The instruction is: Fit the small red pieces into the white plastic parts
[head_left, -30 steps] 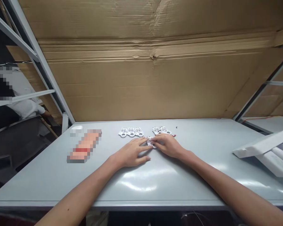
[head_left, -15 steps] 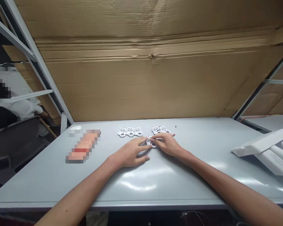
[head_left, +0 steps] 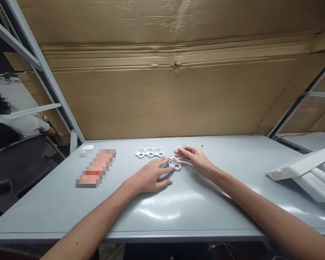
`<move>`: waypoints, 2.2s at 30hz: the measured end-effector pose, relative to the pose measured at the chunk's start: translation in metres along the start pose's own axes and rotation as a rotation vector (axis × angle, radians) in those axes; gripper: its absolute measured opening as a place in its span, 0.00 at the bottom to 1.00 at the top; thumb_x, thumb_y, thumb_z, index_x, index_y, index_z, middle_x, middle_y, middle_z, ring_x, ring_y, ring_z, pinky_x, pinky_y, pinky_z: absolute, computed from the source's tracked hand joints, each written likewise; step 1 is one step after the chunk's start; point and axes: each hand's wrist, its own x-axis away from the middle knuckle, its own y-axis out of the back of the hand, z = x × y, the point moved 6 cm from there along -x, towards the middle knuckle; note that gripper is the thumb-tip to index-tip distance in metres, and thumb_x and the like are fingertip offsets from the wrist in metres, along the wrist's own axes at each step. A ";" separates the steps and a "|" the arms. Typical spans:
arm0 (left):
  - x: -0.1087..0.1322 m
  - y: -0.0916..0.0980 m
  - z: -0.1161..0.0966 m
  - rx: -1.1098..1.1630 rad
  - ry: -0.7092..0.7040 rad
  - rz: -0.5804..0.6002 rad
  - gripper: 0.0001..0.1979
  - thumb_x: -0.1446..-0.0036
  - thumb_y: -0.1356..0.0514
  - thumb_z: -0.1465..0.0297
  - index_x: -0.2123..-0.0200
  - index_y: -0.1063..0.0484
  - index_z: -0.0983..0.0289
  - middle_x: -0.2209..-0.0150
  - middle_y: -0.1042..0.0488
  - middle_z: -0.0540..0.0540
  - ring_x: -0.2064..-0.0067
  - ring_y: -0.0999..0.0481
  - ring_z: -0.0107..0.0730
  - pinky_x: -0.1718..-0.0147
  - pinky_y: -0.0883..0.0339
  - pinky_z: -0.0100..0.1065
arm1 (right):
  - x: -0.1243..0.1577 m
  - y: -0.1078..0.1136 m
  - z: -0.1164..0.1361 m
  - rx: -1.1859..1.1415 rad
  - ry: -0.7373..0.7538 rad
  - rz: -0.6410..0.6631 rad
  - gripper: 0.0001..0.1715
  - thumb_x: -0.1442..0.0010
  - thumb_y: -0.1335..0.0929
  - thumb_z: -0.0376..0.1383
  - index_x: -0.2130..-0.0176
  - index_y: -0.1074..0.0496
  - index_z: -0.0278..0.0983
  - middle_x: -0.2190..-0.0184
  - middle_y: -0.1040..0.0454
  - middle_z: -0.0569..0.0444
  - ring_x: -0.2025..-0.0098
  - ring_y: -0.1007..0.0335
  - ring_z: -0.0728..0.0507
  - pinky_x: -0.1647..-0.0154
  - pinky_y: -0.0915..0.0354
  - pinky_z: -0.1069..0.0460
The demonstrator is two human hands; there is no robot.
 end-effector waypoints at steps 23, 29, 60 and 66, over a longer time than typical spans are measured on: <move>0.001 0.001 0.000 0.035 0.013 0.018 0.24 0.34 0.45 0.58 0.38 0.35 0.57 0.32 0.45 0.62 0.32 0.45 0.54 0.38 0.45 0.53 | 0.003 0.014 0.005 -0.202 -0.135 0.104 0.18 0.42 0.28 0.36 0.51 0.28 0.37 0.49 0.23 0.44 0.44 0.28 0.38 0.36 0.36 0.42; 0.000 0.003 -0.001 0.043 0.041 0.052 0.27 0.35 0.45 0.54 0.38 0.35 0.59 0.32 0.45 0.63 0.32 0.46 0.54 0.37 0.46 0.53 | -0.010 0.034 0.006 0.140 0.076 -0.017 0.18 0.37 0.33 0.38 0.47 0.30 0.37 0.53 0.22 0.44 0.53 0.23 0.40 0.45 0.30 0.40; 0.004 0.000 0.051 -0.091 0.278 0.006 0.29 0.31 0.54 0.52 0.34 0.42 0.61 0.31 0.47 0.62 0.30 0.51 0.50 0.34 0.57 0.56 | 0.031 -0.038 0.015 1.068 0.551 0.454 0.25 0.33 0.37 0.41 0.39 0.33 0.40 0.37 0.34 0.45 0.36 0.38 0.35 0.36 0.41 0.37; 0.005 -0.002 0.058 -0.104 0.375 0.082 0.32 0.32 0.56 0.48 0.32 0.46 0.57 0.30 0.52 0.61 0.29 0.55 0.50 0.34 0.61 0.56 | 0.025 -0.036 0.004 1.221 0.562 0.383 0.31 0.31 0.40 0.45 0.37 0.36 0.32 0.37 0.36 0.39 0.36 0.40 0.32 0.37 0.41 0.37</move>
